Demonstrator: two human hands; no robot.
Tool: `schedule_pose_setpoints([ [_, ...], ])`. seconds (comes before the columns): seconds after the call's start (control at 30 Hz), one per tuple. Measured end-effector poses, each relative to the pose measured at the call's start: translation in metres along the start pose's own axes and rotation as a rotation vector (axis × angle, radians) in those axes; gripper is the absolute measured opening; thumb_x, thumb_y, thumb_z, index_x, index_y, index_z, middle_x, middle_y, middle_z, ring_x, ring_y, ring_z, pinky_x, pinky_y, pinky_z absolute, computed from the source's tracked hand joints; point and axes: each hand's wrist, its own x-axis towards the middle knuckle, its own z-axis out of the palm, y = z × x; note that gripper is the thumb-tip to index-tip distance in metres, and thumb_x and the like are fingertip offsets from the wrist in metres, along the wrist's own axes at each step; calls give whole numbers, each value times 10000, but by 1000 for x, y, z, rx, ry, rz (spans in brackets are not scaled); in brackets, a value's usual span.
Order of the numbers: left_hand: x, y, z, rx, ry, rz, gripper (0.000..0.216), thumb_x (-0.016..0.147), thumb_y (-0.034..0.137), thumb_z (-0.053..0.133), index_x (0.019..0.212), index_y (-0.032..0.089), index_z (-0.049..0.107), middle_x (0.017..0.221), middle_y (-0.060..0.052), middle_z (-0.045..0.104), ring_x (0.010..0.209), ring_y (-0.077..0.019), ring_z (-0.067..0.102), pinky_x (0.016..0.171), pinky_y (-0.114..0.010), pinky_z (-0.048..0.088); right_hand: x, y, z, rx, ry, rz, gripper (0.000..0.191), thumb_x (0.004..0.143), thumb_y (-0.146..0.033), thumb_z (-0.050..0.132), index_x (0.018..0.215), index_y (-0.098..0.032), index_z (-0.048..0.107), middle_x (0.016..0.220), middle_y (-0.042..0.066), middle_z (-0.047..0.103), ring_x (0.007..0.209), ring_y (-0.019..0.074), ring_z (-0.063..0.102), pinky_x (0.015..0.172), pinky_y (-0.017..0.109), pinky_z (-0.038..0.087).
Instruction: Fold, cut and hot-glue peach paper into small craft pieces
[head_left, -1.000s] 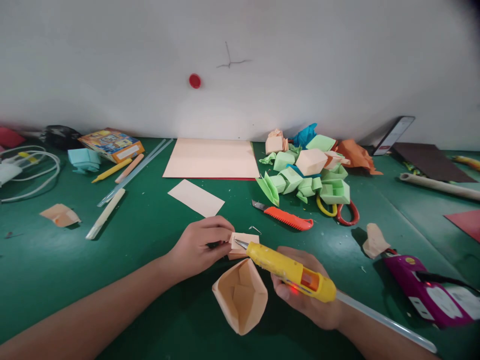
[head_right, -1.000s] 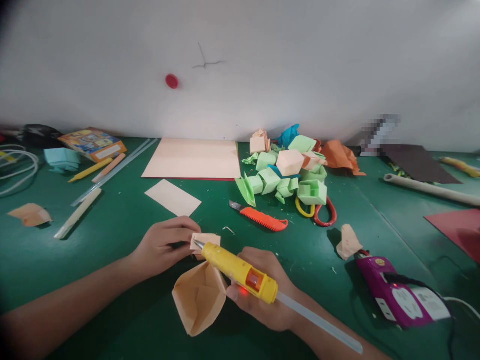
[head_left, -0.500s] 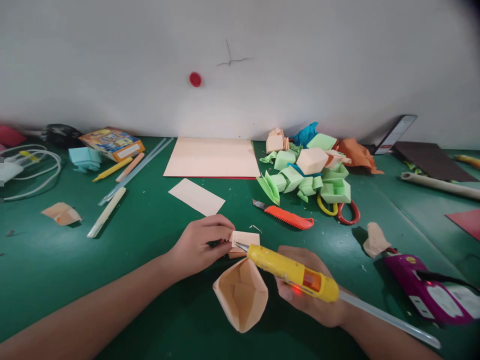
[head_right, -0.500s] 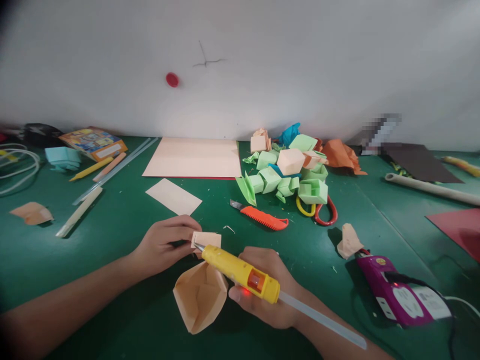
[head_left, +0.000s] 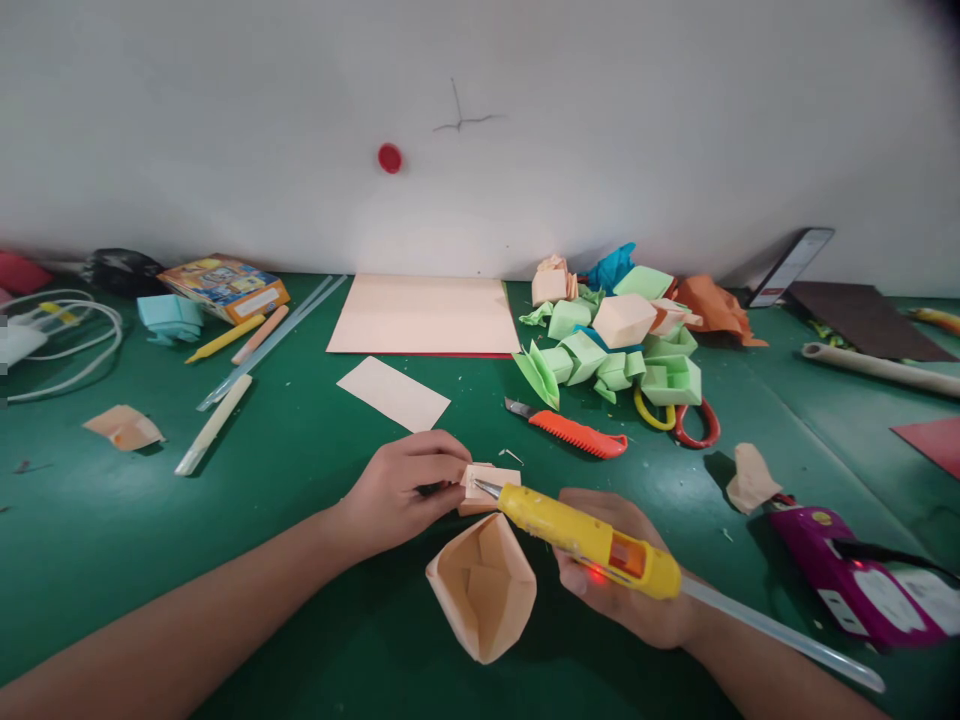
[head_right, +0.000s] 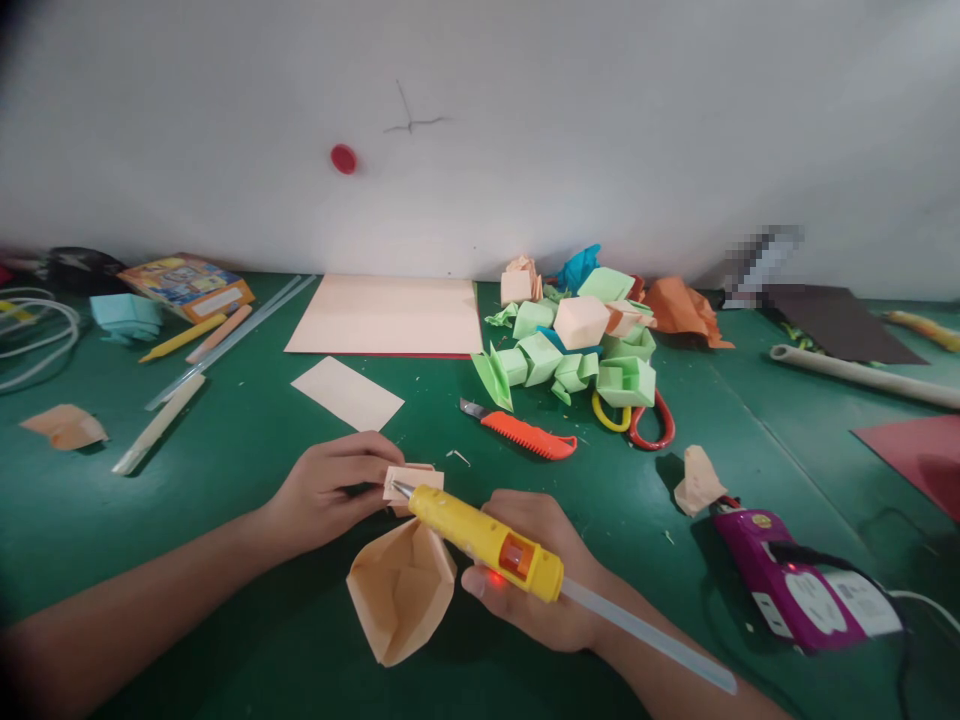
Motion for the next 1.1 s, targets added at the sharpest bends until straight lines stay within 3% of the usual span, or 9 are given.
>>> schedule_pose_setpoints([
  [1.1,0,3,0,7,9,-21,130,948,193,623,865,172,721,908,-82,713,743,-131,684,653,-204,550,1,-4,-2,9,-16,30,446,1021,-574,428,724,-241,414,662,4,483,594,174,454,539,349,315],
])
